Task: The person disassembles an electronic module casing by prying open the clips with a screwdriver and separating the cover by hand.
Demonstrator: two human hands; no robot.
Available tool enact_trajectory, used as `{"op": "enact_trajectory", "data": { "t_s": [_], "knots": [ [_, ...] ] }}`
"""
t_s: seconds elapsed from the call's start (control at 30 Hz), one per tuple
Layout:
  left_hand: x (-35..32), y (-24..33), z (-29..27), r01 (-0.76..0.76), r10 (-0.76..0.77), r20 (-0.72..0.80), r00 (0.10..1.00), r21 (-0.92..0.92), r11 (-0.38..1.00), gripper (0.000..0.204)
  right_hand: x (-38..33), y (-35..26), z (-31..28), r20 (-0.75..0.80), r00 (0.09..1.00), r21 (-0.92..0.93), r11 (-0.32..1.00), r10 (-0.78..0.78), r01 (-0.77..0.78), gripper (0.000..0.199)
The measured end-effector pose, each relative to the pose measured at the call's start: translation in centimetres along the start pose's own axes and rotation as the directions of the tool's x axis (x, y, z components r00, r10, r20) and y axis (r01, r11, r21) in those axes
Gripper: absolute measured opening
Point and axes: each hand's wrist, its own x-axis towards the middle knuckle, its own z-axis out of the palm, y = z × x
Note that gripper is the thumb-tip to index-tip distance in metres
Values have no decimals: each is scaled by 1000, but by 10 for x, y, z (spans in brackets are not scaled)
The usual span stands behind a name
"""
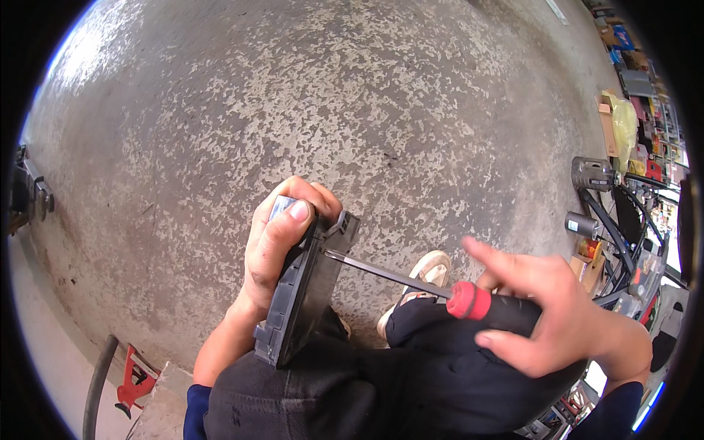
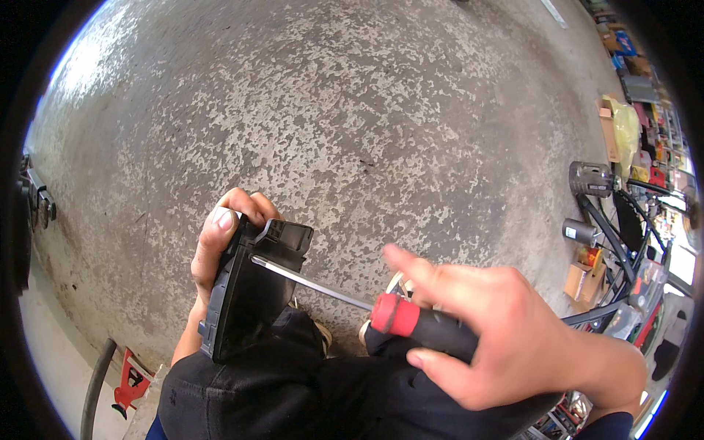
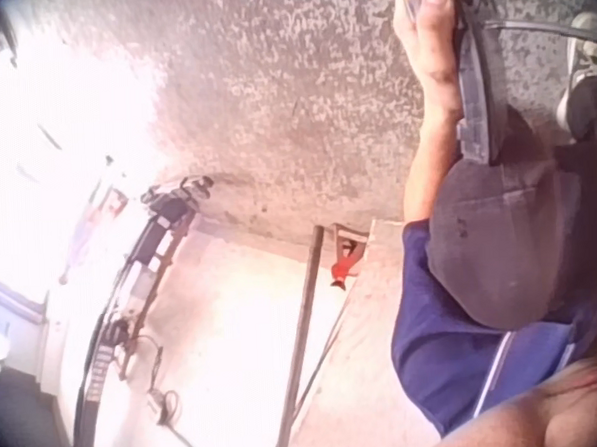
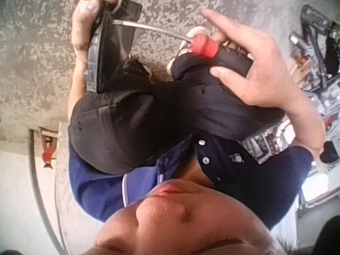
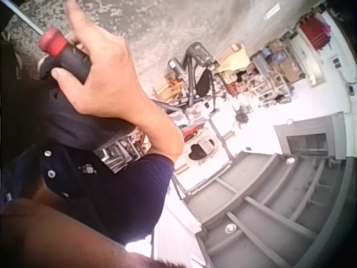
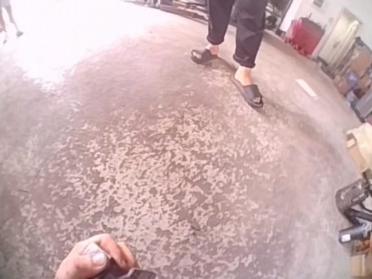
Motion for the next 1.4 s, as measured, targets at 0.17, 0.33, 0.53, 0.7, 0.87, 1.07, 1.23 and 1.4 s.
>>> {"op": "enact_trajectory", "data": {
  "t_s": [0.17,0.33,0.53,0.7,0.87,1.07,1.23,1.4],
  "knots": [
    [-1,1,4,-1,2,40,999,-2,1000,36,-9,23,-2,424,899,818,380,108,-431,56],
    [-1,-2,4,35,-37,98,994,19,999,34,-3,20,-5,671,721,709,135,172,-692,51],
    [-3,4,1,16,-16,-12,1000,3,1000,32,5,-6,1,-57,984,-500,858,-168,118,40],
    [-2,7,2,-38,37,8,999,56,998,32,8,18,2,25,1000,99,995,-13,11,40],
    [-1,3,-1,-37,37,9,999,35,999,32,21,21,-7,665,719,557,508,200,-657,38],
    [-3,2,-3,-35,35,7,999,71,997,32,17,28,20,349,926,430,854,141,-292,31],
    [-2,0,4,3,2,-132,991,34,999,33,16,10,20,-97,991,-464,885,-87,33,23],
    [0,0,13,-16,19,-36,999,79,997,28,22,43,8,610,775,566,593,165,-572,30]
  ]
}}
